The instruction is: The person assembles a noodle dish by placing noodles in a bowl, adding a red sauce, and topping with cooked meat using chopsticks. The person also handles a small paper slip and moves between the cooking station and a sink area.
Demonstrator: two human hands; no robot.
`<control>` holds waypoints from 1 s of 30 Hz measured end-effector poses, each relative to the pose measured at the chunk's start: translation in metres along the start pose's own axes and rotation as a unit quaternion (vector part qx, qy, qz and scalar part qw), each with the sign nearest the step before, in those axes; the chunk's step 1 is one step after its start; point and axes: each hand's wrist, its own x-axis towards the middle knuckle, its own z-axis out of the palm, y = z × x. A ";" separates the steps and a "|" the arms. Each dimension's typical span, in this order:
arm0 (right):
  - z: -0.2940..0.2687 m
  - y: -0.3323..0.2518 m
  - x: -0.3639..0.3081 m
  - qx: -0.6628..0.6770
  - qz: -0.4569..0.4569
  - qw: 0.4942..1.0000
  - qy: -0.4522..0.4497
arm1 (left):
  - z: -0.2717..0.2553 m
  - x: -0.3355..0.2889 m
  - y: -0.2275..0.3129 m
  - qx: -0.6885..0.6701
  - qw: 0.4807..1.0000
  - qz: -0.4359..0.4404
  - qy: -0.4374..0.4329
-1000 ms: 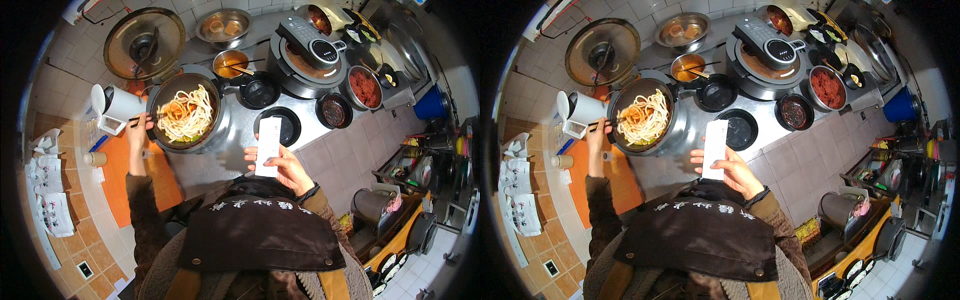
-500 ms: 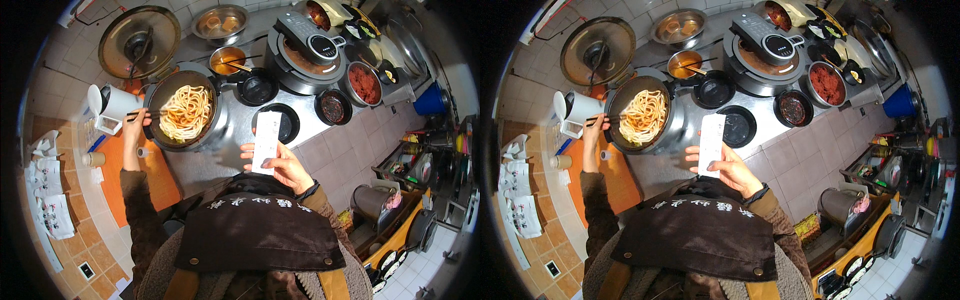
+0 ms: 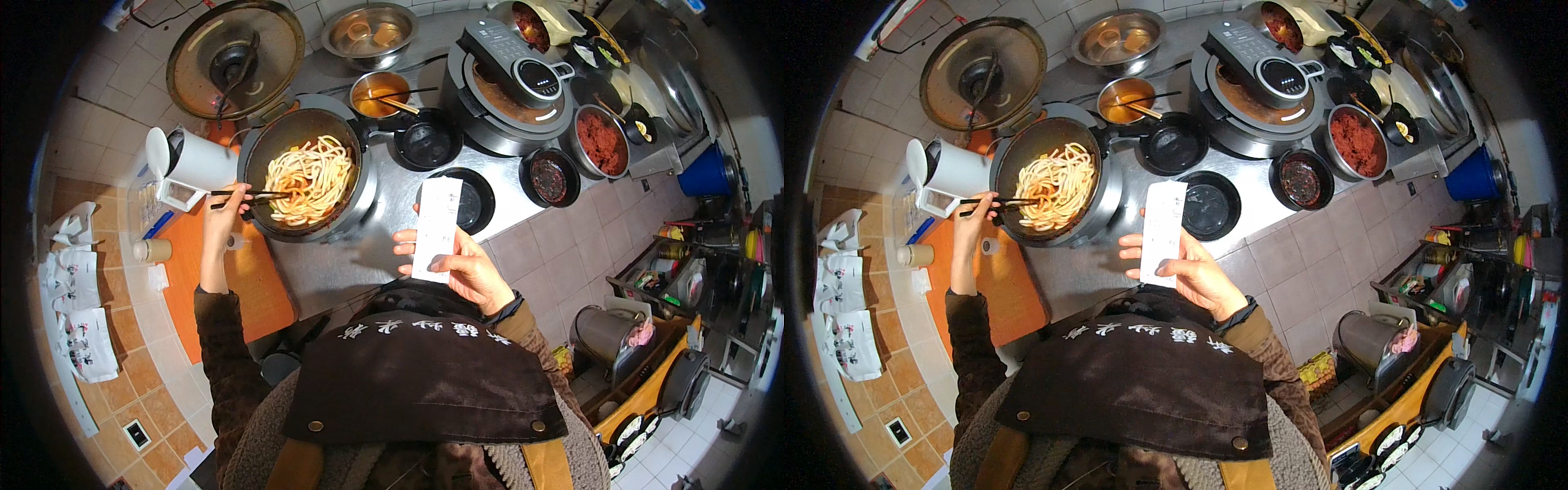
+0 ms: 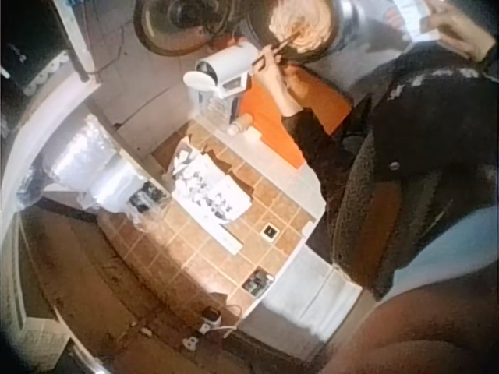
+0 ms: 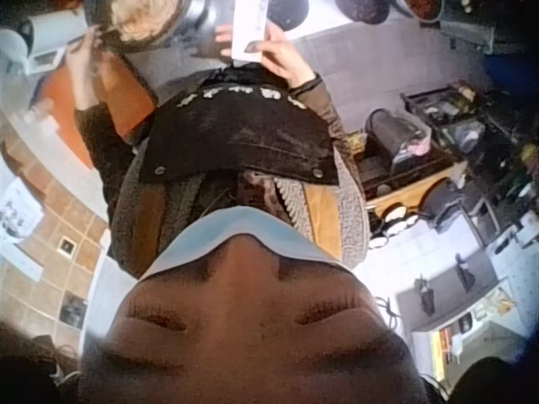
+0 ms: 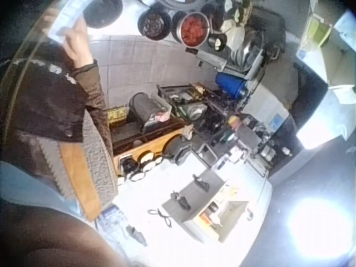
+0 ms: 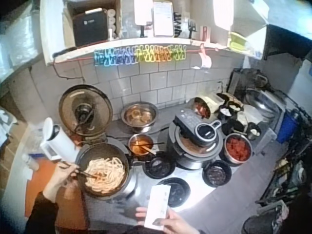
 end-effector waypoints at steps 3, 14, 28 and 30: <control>0.000 0.000 0.001 -0.008 0.000 1.000 0.003 | -0.010 -0.010 0.005 -0.061 0.996 0.009 0.061; 0.000 0.005 0.002 0.009 0.006 0.999 0.033 | 0.041 -0.011 -0.033 -0.180 0.976 -0.012 0.121; -0.002 0.008 -0.002 0.003 0.006 0.999 0.044 | 0.063 0.024 -0.014 -0.252 0.965 -0.037 -0.067; -0.003 0.006 -0.005 0.000 0.001 0.999 0.048 | 0.033 0.020 -0.009 -0.174 0.982 -0.002 -0.079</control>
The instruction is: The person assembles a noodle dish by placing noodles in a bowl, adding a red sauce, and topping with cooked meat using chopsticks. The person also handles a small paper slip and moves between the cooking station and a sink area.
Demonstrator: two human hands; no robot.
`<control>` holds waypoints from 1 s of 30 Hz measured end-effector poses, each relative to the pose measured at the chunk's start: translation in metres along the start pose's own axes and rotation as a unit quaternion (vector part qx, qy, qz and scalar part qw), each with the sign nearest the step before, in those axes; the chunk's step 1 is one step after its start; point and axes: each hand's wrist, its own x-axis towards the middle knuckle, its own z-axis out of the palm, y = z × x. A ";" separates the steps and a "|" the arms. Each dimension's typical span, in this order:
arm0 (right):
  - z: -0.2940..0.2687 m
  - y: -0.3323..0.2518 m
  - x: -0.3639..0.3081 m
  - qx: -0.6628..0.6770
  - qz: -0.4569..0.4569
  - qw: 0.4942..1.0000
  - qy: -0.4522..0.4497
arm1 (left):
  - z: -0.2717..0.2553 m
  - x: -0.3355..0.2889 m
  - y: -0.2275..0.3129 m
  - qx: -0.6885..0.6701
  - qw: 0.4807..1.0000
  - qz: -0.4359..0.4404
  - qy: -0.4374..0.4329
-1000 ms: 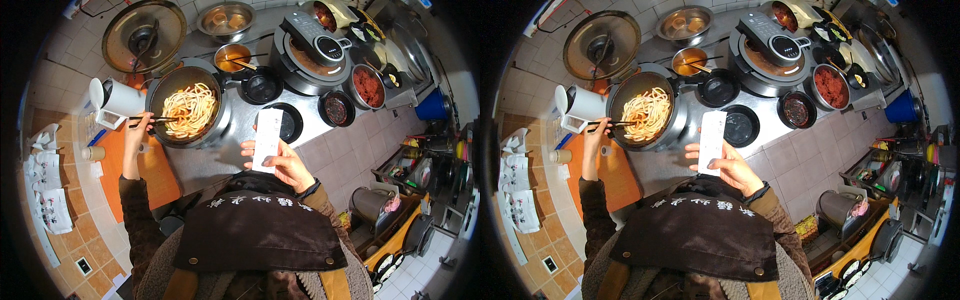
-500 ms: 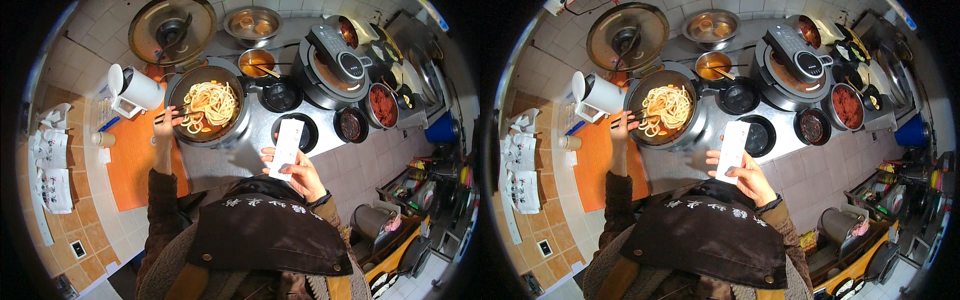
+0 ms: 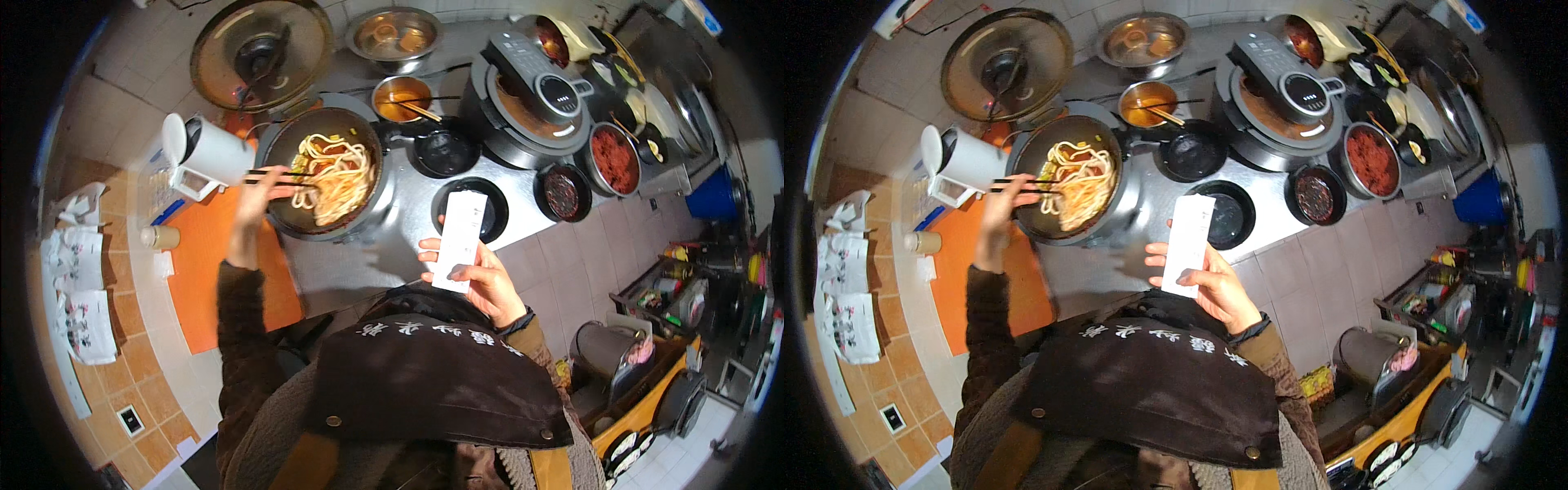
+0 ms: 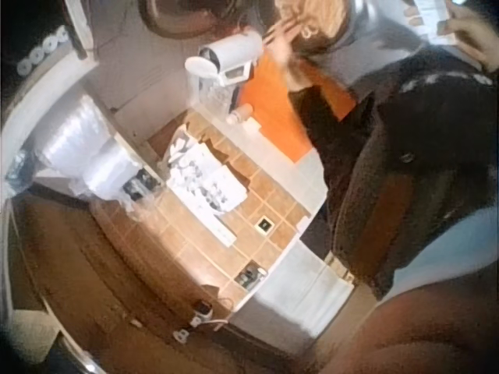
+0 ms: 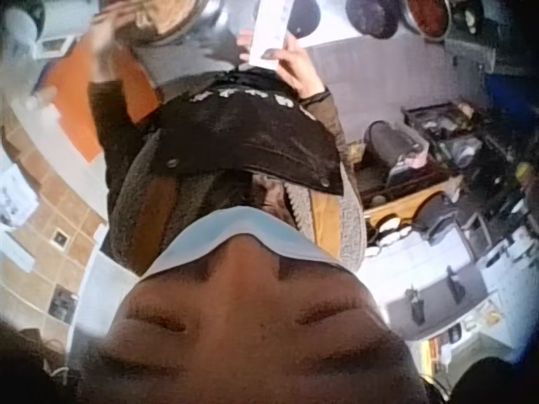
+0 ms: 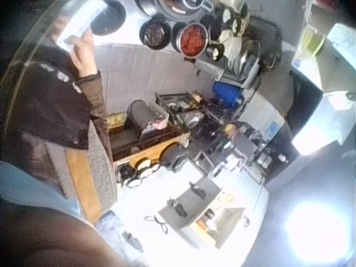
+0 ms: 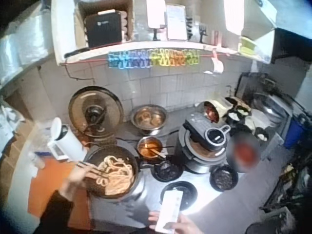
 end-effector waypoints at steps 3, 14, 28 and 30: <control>-0.001 -0.001 -0.004 0.008 -0.007 1.000 -0.001 | -0.026 0.015 0.016 0.132 0.985 -0.034 0.102; -0.003 0.000 -0.001 0.019 -0.003 1.000 -0.025 | -0.005 -0.004 0.003 0.043 0.998 -0.047 -0.025; -0.004 -0.001 -0.003 0.008 0.001 0.999 -0.043 | 0.032 0.016 -0.013 0.033 0.999 0.024 0.022; -0.004 -0.001 -0.003 0.007 -0.001 0.999 -0.042 | 0.016 0.002 0.001 0.045 0.999 -0.016 -0.016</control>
